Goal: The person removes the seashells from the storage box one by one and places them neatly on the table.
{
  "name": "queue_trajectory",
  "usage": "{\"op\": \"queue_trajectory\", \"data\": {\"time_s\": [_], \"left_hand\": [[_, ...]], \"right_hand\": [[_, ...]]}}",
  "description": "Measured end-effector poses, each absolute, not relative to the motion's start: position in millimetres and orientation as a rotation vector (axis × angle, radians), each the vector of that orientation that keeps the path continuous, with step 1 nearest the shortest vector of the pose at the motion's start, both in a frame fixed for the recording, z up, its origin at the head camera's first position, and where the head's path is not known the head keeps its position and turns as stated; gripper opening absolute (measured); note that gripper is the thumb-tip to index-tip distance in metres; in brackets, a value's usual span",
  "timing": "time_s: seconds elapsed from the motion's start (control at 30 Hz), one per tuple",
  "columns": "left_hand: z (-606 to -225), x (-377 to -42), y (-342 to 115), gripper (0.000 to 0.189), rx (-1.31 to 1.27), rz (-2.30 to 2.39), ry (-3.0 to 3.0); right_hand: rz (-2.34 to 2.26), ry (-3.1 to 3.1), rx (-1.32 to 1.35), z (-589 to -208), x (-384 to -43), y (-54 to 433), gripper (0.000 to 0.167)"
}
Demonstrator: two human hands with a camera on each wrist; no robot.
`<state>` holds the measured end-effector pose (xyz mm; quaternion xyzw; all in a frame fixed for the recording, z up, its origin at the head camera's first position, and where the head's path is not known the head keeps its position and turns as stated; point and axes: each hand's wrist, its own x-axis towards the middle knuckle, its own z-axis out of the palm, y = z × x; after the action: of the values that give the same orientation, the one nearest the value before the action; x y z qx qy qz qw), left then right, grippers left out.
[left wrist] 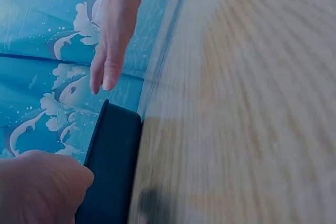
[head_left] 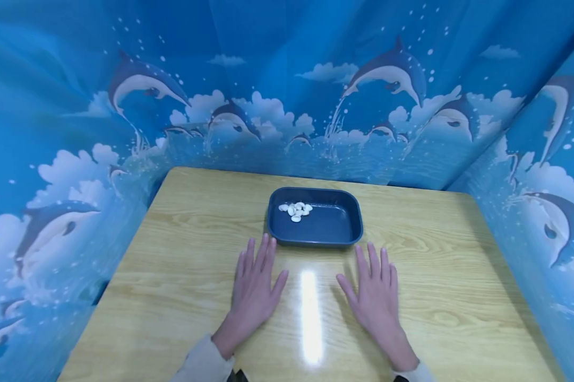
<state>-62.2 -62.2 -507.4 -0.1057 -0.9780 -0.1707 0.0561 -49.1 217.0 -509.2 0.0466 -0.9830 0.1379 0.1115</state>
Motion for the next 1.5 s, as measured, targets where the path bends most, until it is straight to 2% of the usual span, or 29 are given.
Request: {"op": "queue_trajectory", "data": {"time_s": [0.17, 0.33, 0.73, 0.93, 1.2, 1.3, 1.5], "left_hand": [[-506.2, -70.4, -62.6, 0.083, -0.274, -0.599, -2.961], [-506.7, -80.0, -65.2, 0.084, -0.267, -0.827, -2.919], [-500.6, -124.9, -74.5, 0.09, -0.297, -1.366, -2.758], [-509.7, -149.8, -79.0, 0.101, -0.316, -1.477, -2.745], [-519.3, -163.0, -82.8, 0.112, -0.286, -1.503, -2.771], [-519.8, -168.3, -83.0, 0.11, -0.288, -1.541, -2.762], [-523.9, -183.6, -83.3, 0.089, -0.339, -1.635, -2.689]], "right_hand": [[0.429, -2.822, 0.177, -497.1, -65.6, 213.5, 0.08], [0.508, -2.81, 0.196, -488.2, -80.7, 207.8, 0.071], [0.555, -2.727, 0.349, -465.1, -131.6, 205.6, 0.029], [0.688, -2.882, 0.354, -464.8, -154.1, 193.5, 0.028], [0.816, -3.058, 0.392, -471.1, -179.5, 185.3, 0.027], [0.855, -3.071, 0.389, -470.3, -187.9, 182.8, 0.026], [0.869, -3.145, 0.433, -468.1, -205.7, 170.0, 0.031]]}}
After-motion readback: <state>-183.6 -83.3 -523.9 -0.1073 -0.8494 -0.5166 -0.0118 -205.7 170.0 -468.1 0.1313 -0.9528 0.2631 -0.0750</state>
